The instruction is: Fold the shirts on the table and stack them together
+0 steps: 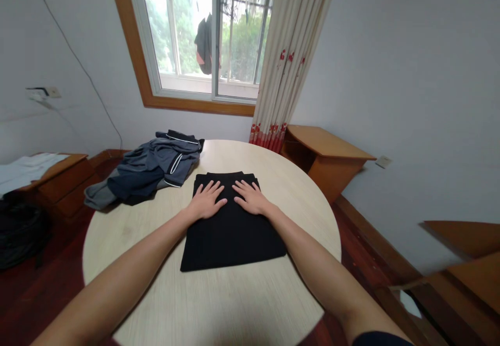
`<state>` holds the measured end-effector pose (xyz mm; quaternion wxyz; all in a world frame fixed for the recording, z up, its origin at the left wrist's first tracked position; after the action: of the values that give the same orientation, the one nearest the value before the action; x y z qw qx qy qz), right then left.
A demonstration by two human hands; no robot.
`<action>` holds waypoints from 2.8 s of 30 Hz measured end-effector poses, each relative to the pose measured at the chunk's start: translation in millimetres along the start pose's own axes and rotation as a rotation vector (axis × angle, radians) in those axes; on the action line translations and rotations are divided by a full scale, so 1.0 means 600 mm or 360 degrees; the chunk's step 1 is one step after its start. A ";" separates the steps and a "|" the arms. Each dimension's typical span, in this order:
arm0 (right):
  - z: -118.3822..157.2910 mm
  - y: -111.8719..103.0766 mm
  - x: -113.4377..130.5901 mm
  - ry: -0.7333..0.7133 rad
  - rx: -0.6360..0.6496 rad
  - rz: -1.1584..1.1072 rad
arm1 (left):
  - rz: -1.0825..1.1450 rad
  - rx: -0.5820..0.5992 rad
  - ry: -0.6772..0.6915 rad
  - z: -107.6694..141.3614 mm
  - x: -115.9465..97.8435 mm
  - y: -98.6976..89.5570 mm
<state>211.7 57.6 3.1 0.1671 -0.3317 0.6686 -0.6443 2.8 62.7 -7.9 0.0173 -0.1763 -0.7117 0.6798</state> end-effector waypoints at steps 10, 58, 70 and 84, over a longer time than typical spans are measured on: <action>0.023 0.000 -0.080 0.0456 -0.0017 -0.0132 | -0.0025 0.0147 -0.0358 -0.028 0.080 -0.013; 0.043 0.004 -0.018 0.0591 -0.0088 0.0107 | 0.0010 -0.0044 -0.0094 0.044 -0.004 0.007; 0.120 -0.025 -0.152 0.0364 -0.0440 -0.0570 | 0.0390 0.0200 0.0310 0.037 0.105 -0.049; 0.136 -0.055 -0.115 -0.0062 -0.0645 -0.1065 | 0.0636 0.0283 0.0355 0.050 0.069 -0.070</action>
<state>322.2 43.6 11.5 -0.1084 -0.5699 0.6337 -0.5117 -53.6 44.9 22.0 -0.0235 -0.3855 -0.5937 0.7059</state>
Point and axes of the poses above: each hand's wrist, its own z-axis away from the middle knuckle, its own y-axis out of the palm, x = y × z, the point moved 2 cm from there along -z, towards the middle knuckle, and after that the axes turned 13 degrees about -y, right-handed, at the moved point
